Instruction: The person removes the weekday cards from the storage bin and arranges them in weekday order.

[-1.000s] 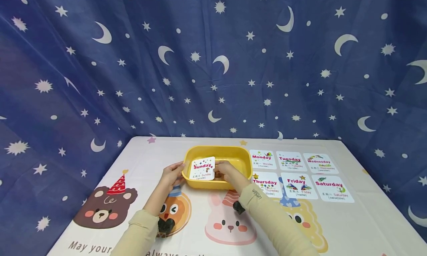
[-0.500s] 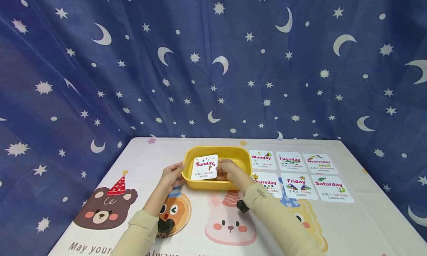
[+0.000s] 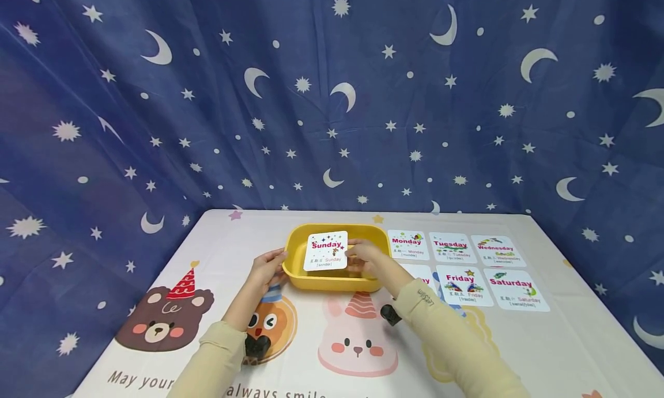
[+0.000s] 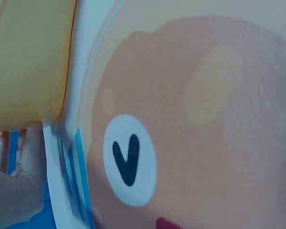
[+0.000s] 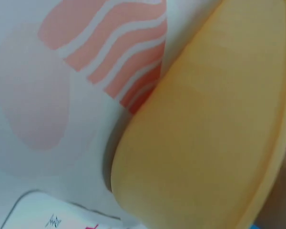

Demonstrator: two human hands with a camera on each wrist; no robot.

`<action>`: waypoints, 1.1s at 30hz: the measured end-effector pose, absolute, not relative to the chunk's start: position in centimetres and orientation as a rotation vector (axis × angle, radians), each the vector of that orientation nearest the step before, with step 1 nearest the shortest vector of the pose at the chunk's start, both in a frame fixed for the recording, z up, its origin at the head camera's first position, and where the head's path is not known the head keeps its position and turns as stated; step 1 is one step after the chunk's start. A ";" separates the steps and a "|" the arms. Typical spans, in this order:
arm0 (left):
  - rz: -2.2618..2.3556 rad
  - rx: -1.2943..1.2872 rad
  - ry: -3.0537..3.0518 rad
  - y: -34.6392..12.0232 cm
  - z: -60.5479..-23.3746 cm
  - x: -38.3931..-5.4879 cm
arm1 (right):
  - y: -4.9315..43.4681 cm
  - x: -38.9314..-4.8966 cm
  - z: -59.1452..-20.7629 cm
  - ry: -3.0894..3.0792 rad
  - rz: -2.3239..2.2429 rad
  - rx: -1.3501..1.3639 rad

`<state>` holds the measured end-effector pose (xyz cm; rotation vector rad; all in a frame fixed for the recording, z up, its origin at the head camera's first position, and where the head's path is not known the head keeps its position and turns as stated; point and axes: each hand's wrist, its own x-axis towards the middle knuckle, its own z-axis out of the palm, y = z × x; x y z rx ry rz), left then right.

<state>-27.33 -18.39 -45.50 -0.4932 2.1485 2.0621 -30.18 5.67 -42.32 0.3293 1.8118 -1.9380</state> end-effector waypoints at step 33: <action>2.078 -0.457 2.121 -18.5 -45.2 -27.2 | 12.1 -27.0 -39.3 1.859 -1.941 0.226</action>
